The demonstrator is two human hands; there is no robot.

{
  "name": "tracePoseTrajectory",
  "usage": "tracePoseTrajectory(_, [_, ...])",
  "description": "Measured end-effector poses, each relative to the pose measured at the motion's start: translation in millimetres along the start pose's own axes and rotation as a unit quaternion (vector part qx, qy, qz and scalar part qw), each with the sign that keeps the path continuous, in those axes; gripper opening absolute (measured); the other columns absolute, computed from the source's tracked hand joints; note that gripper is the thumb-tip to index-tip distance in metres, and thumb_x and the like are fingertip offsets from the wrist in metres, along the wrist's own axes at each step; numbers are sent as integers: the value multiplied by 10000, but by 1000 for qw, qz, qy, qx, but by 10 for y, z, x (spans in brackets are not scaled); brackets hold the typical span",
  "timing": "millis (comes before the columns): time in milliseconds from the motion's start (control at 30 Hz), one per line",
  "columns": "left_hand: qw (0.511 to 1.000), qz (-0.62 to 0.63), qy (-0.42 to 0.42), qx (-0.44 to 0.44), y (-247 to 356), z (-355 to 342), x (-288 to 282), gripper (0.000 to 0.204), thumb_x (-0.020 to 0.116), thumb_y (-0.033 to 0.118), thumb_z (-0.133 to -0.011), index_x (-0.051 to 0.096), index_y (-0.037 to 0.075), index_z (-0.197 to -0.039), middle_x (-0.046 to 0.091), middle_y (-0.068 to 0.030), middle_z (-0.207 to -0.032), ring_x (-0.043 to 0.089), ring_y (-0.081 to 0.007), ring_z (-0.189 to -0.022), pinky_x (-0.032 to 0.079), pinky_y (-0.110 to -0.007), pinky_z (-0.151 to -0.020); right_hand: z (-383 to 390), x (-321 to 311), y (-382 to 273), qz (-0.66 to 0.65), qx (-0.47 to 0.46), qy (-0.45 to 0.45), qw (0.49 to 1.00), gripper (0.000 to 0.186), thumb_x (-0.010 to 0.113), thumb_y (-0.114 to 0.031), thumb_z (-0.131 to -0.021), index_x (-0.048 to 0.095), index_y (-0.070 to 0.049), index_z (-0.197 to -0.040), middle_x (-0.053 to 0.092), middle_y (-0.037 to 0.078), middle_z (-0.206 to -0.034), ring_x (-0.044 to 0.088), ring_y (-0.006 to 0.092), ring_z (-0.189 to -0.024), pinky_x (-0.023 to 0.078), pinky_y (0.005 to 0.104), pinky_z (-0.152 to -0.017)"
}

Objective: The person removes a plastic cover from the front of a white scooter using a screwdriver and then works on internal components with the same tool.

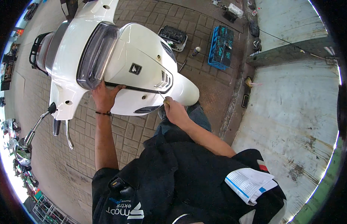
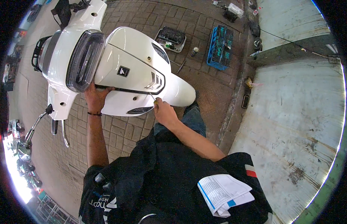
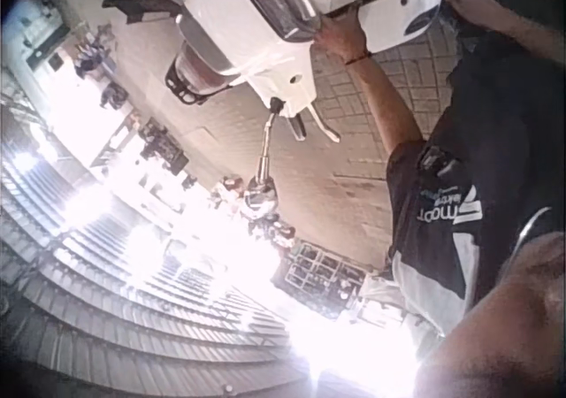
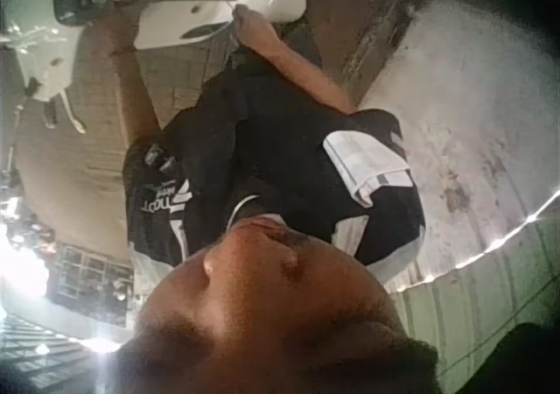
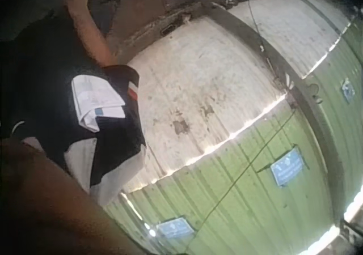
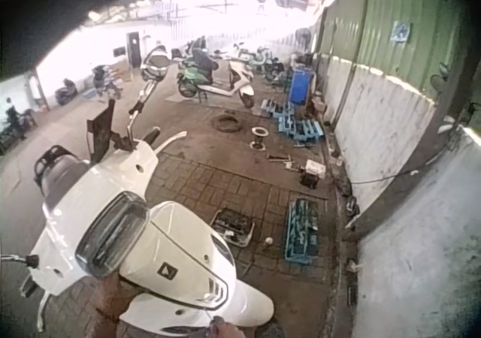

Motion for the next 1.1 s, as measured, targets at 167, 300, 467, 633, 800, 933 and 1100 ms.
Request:
tracePoseTrajectory(167, [999,-18,21,16,7,4,45,913,878,394,-579,487,-1,-1304,535,-238,-1269,451,-418,-1212,328,-490,-1045,-477,-461,18,50,-15,-158,986,361,511,-263,-924,600,14,-1137,656,233,-1052,626,406,-976,498,460,-872])
tracePoseTrajectory(300, [999,-29,31,20,83,-18,20,932,871,424,-580,478,2,-1312,510,-247,-1292,435,-421,-1225,320,-492,-1054,-422,-285,102,35,-13,-126,991,347,523,-244,-920,558,9,-1155,643,270,-1015,613,436,-964,489,487,-864])
tracePoseTrajectory(467, [999,-21,24,18,20,14,3,957,866,444,-583,463,-15,-1320,494,-250,-1308,422,-423,-1232,315,-493,-1059,123,510,222,-125,13,8,992,420,491,-218,-960,364,16,-1285,536,324,-1162,540,500,-1036,457,515,-869])
tracePoseTrajectory(633, [999,-48,12,3,77,7,-21,910,867,410,-604,479,-13,-1310,513,-241,-1297,443,-412,-1222,321,-487,-1058,108,805,282,-232,0,27,972,403,488,-149,-964,330,50,-1277,543,316,-1095,555,466,-1052,434,467,-902])
tracePoseTrajectory(800, [993,118,8,-21,-63,-34,-38,721,842,346,-680,562,-19,-1236,597,-211,-1209,534,-359,-1142,381,-436,-1018,50,592,292,-162,23,-52,985,470,526,-172,-933,326,31,-1307,596,335,-1035,577,491,-1004,458,513,-872])
tracePoseTrajectory(933, [991,118,-2,-57,-63,-26,-47,647,824,317,-719,586,-21,-1216,629,-193,-1166,571,-337,-1096,403,-407,-996,-298,-34,262,-21,-8,-157,987,420,502,-241,-897,515,4,-1238,643,297,-977,641,442,-879,515,487,-789])
tracePoseTrajectory(1100, [986,154,16,-57,-162,-53,56,631,822,348,-716,606,-17,-1185,633,-187,-1163,579,-335,-1085,414,-409,-976,-661,-409,22,17,-10,-287,958,389,491,-229,-812,649,30,-1056,678,241,-942,660,371,-841,522,428,-784])
Point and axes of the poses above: each hand's wrist, its own z-axis away from the middle knuckle, its own x-axis out of the palm, y = z × x, the point moved 3 cm from there along -z, towards the middle knuckle
